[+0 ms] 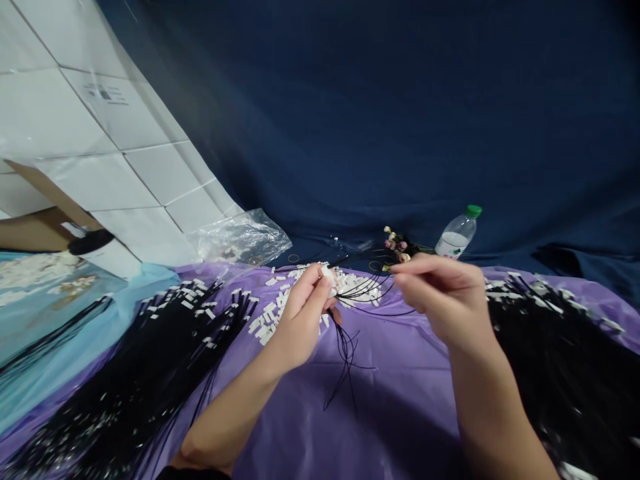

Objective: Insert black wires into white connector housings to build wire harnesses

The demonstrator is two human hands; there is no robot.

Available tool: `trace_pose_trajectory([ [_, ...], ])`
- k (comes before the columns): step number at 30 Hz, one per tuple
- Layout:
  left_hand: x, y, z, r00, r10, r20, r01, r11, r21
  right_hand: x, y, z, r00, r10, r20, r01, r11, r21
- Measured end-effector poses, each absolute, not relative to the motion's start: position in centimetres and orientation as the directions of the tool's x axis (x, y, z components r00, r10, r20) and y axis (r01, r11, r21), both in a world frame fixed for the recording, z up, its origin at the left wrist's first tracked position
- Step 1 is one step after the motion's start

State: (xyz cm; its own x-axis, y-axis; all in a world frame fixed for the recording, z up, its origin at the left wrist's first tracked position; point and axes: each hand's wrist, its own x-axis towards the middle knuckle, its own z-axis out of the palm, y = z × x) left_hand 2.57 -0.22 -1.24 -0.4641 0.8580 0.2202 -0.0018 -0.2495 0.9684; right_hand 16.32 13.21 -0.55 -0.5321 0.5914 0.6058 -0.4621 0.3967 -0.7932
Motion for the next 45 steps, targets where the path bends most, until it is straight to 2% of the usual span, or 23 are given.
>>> trace_pose_trajectory([
  [3,2.8,-0.4,-1.1,-0.482,0.846,0.228,0.043,-0.237,0.971,15.9,12.0,-0.7,-0.559,0.572,0.601,-0.202,0.608,-0.767],
  [5,2.9,-0.5,-1.1,-0.487,0.84,0.24,0.066,-0.239,0.969,15.6,11.7,-0.7,-0.524,0.596,0.609,-0.157,0.635,-0.757],
  [9,3.0,-0.5,-1.1,-0.505,0.821,0.266,0.094,-0.254,0.963,15.3,11.7,-0.8,-0.502,0.624,0.599,-0.159,0.615,-0.773],
  [22,3.0,-0.4,-1.1,-0.497,0.82,0.285,0.148,-0.243,0.959,15.7,11.9,-0.8,-0.559,0.589,0.584,-0.144,0.624,-0.768],
  [45,2.8,-0.1,-1.3,-0.439,0.887,0.141,-0.088,-0.198,0.976,16.4,12.1,0.0,-0.641,0.483,0.596,-0.098,0.719,-0.688],
])
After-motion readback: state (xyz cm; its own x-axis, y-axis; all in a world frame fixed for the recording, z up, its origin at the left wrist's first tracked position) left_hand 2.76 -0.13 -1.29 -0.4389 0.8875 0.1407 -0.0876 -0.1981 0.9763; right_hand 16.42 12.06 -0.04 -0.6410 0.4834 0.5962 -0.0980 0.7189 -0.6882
